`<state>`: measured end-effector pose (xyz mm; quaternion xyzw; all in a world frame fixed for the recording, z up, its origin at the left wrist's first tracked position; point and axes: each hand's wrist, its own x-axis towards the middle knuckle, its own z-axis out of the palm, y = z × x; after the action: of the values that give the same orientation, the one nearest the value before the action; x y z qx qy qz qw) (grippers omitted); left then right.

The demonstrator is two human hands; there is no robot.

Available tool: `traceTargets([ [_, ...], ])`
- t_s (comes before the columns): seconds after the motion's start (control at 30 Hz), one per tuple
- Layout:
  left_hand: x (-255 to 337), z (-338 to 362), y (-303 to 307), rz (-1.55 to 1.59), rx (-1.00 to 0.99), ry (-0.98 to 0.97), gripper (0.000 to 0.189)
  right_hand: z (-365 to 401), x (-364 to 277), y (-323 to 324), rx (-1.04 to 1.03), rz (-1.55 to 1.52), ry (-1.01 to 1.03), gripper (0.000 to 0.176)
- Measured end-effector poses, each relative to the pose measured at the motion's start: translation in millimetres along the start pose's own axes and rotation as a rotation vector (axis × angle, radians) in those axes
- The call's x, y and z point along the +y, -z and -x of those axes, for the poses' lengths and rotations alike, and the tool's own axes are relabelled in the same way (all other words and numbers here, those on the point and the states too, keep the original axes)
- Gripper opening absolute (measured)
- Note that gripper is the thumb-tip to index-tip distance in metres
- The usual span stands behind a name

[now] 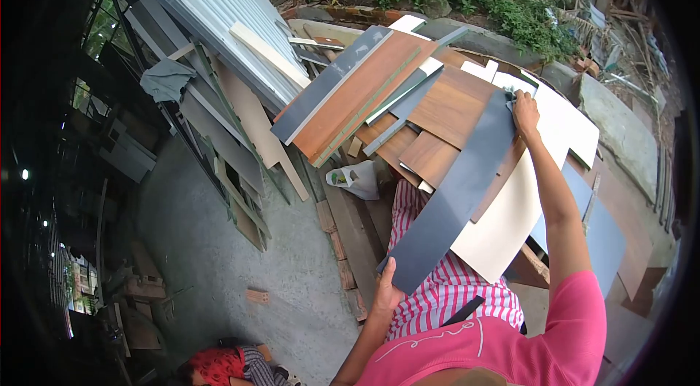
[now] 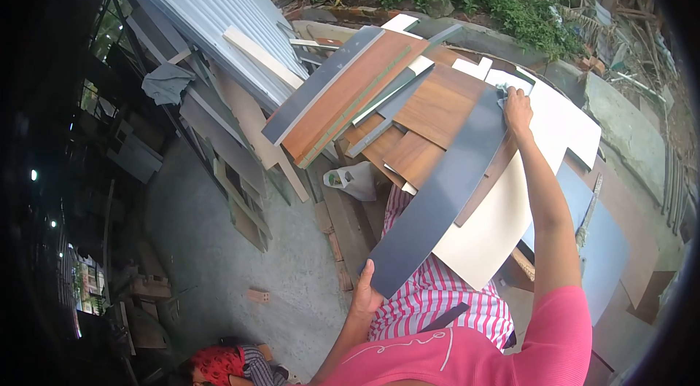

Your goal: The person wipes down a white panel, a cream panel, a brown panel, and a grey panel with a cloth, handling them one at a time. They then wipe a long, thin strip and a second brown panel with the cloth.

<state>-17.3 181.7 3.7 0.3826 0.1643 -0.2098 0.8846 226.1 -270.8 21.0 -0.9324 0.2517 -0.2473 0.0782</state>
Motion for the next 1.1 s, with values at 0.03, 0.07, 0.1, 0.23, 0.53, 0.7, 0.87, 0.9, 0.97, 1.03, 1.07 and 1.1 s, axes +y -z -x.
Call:
traceTargets([
  [0.03, 1, -2, 0, -0.005, -0.006, 0.003, 0.053, -2, -2, -1, -0.002, 0.014, -0.003, 0.017],
  [0.07, 3, -2, 2, -0.050, -0.006, 0.002, 0.054, -1, -2, -1, -0.009, 0.030, -0.007, 0.017],
  [0.1, 4, -2, 3, -0.095, -0.005, 0.004, 0.055, 0, -2, -3, -0.010, 0.032, -0.016, 0.017],
  [0.23, 5, -1, -6, -0.136, 0.020, -0.022, 0.055, 1, -8, 0, -0.003, 0.128, 0.051, 0.019],
  [0.53, -3, -4, -3, -0.079, 0.051, -0.066, 0.055, 1, -2, -8, 0.174, 0.143, 0.146, 0.026],
  [0.7, -4, -6, 4, -0.049, 0.007, -0.064, 0.053, 41, -12, 8, 0.164, -0.041, 0.030, 0.024],
  [0.87, -8, -5, 7, -0.039, 0.005, -0.035, 0.054, 123, -57, 62, 0.130, -0.302, 0.229, 0.025],
  [0.9, -10, -4, 8, -0.038, -0.002, -0.025, 0.054, 146, -73, 80, 0.008, -0.386, 0.294, 0.025],
  [0.97, -12, -5, 10, -0.037, -0.012, -0.012, 0.054, 199, -103, 123, -0.333, -0.610, 0.459, 0.027],
  [1.03, -15, -5, 12, 0.005, -0.051, 0.011, 0.054, 243, -119, 145, -0.532, -0.689, 0.780, 0.025],
  [1.07, -16, -4, 11, 0.004, -0.052, 0.014, 0.054, 254, -122, 146, -0.600, -0.702, 0.951, 0.025],
  [1.1, -17, -4, 10, 0.022, -0.049, -0.003, 0.054, 254, -123, 147, -0.598, -0.703, 0.949, 0.025],
])
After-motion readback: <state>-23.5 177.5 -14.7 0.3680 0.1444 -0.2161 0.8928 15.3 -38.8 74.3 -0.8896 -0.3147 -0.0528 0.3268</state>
